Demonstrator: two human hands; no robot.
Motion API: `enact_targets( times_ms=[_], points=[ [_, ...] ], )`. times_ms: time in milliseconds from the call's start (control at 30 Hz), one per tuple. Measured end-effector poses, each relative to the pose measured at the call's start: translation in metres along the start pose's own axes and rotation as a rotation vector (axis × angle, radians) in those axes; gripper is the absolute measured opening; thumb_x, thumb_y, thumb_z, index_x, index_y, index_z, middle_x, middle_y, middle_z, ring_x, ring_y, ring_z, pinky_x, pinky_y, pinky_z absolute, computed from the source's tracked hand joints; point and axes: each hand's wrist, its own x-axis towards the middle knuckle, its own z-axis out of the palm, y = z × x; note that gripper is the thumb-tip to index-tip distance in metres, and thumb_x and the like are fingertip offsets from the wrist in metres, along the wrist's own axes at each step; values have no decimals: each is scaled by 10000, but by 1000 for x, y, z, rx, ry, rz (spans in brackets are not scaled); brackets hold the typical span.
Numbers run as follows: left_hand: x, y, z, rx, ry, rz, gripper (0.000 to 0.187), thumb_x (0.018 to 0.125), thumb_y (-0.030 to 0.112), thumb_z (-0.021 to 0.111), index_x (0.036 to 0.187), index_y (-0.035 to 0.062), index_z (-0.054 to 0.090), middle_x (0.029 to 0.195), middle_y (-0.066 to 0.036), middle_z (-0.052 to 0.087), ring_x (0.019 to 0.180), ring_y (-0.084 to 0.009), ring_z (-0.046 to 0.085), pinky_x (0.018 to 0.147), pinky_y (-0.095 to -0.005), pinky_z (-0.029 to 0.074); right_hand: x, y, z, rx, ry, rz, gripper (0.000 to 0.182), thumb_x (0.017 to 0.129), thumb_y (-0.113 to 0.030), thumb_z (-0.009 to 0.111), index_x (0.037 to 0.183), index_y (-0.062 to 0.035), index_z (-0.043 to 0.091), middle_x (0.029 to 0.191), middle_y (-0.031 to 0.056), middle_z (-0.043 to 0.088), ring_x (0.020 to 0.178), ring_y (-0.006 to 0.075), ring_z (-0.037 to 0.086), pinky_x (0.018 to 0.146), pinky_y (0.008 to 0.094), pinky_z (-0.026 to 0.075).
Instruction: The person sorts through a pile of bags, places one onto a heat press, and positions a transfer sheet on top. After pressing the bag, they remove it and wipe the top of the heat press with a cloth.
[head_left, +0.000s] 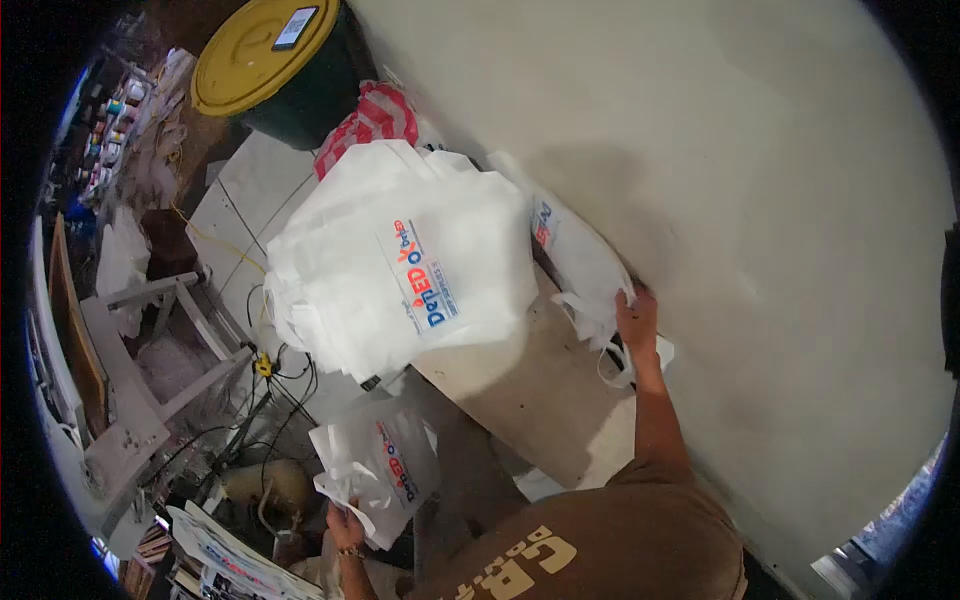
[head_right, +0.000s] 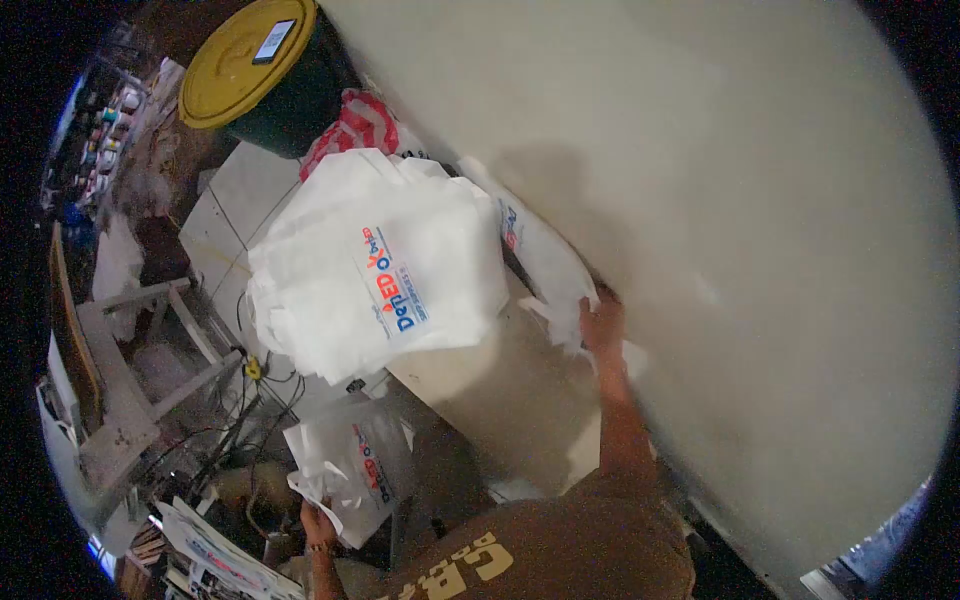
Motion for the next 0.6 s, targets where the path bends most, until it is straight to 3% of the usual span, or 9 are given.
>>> enact_targets(
  times_ms=[33, 67, 100, 167, 200, 300, 367, 467, 600],
  points=[
    [0, 2, 2, -45, 2, 30, 336, 912, 30, 579, 1232, -70, 546, 1122, -169, 665, 1037, -225, 624, 887, -326, 474, -6, -6, -23, 194, 8, 93, 367, 901, -166, 604, 1201, 44, 586, 1100, 207, 659, 990, 269, 622, 887, 370, 479],
    [-3, 1, 3, -88, 5, 59, 339, 911, 26, 576, 1233, -72, 543, 1115, -168, 667, 1032, -217, 624, 880, -322, 475, -10, -27, -57, 151, -3, 150, 333, 853, -164, 631, 1116, 41, 650, 995, 216, 697, 904, 365, 665, 830, 395, 511],
    [-4, 1, 5, -135, 15, 94, 341, 909, 22, 573, 1235, -73, 541, 1107, -167, 669, 1027, -210, 624, 872, -318, 476, -11, -41, -82, 147, -3, 141, 333, 853, -164, 631, 1116, 41, 650, 995, 216, 697, 904, 365, 665, 830, 395, 511],
    [-4, -13, 6, -201, 12, 82, 342, 904, 18, 566, 1232, -72, 542, 1100, -171, 671, 1019, -216, 631, 867, -324, 479, -22, -65, -125, 368, 20, 271, 329, 875, -135, 597, 1150, 40, 638, 922, 74, 703, 791, 144, 621, 736, 295, 491],
    [-3, -16, 8, -263, 12, 75, 342, 898, 15, 560, 1229, -71, 544, 1094, -176, 673, 1010, -222, 638, 861, -329, 482, -26, -88, -144, 439, 28, 368, 322, 854, -133, 593, 1125, 31, 654, 913, 48, 687, 771, 102, 597, 691, 270, 474],
    [-8, -25, 4, -141, 9, 127, 342, 882, -7, 533, 1218, -71, 552, 1079, -182, 677, 990, -240, 653, 852, -332, 487, -35, -75, -163, 504, 70, 362, 325, 846, -147, 600, 1112, 30, 656, 883, 33, 664, 737, 102, 568, 657, 267, 457],
    [-11, -45, 4, -96, 32, 83, 350, 864, -13, 528, 1208, -70, 559, 1061, -186, 681, 979, -253, 660, 840, -343, 494, -47, -136, -194, 547, 76, 325, 321, 835, -144, 604, 1095, 36, 662, 887, 30, 664, 743, 112, 575, 662, 272, 463],
    [-13, -79, 9, -284, 34, 132, 335, 869, -13, 533, 1199, -67, 563, 1058, -179, 681, 963, -239, 656, 840, -342, 494, -55, -201, -224, 501, -142, 241, 368, 853, -162, 603, 1156, 45, 623, 997, 109, 676, 905, 195, 624, 815, 320, 480],
    [-38, -61, -5, -256, 93, 198, 334, 863, -18, 533, 1191, -66, 569, 1049, -176, 684, 961, -227, 653, 847, -336, 493, -61, -274, -219, 851, -36, 76, 311, 891, -195, 617, 1138, -7, 618, 936, 40, 662, 808, 131, 607, 653, 291, 479]
  ],
)
